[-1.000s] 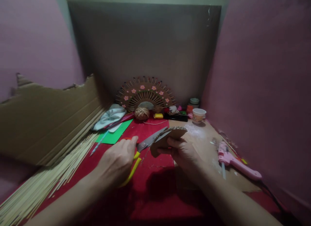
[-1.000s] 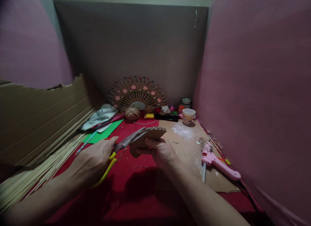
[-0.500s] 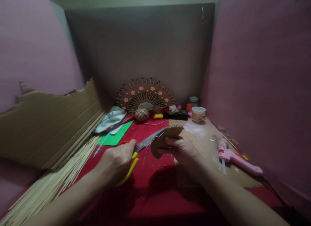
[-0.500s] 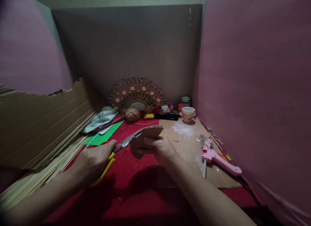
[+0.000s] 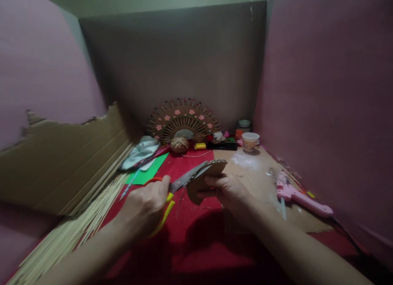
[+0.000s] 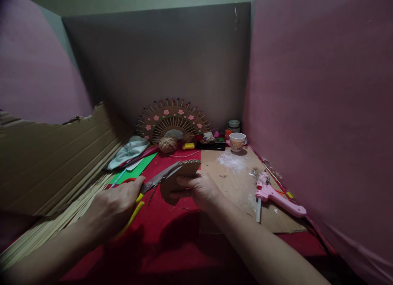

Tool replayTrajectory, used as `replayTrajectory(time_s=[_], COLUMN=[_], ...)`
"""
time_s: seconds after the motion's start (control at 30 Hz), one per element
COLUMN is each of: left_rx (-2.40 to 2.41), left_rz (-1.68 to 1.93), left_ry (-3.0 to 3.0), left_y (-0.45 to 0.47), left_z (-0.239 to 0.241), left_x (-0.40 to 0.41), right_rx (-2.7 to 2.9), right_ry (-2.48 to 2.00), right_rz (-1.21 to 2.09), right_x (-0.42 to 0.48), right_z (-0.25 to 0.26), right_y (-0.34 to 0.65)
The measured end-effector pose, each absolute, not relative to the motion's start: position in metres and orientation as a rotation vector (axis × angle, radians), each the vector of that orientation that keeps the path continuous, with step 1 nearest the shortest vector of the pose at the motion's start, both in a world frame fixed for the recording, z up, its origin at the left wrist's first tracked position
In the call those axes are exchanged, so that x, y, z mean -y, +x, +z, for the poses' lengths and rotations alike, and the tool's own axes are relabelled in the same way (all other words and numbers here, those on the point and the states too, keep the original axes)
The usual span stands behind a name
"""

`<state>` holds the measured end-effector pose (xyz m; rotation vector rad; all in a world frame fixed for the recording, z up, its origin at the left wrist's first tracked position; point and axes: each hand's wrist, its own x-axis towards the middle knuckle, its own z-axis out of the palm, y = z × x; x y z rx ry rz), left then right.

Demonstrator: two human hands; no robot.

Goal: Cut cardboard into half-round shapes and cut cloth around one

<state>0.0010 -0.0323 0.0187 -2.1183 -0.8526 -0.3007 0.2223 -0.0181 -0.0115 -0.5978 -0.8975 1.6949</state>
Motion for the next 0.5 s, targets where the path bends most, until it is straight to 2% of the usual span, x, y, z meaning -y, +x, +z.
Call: replayTrajectory(time_s=[0.33, 0.5], left_rx=[0.840, 0.862], left_rz=[-0.344, -0.241], left_ry=[-2.184, -2.089], left_y=[-0.002, 0.004], left_z=[0.017, 0.024], left_x=[0.028, 0.036], right_rx=[0.933, 0.980], right_ry=[-0.662, -0.649], right_rz=[1.648, 1.635], right_x=[0.015, 0.016], right_z=[-0.014, -0.018], right_y=[0.221, 0.218])
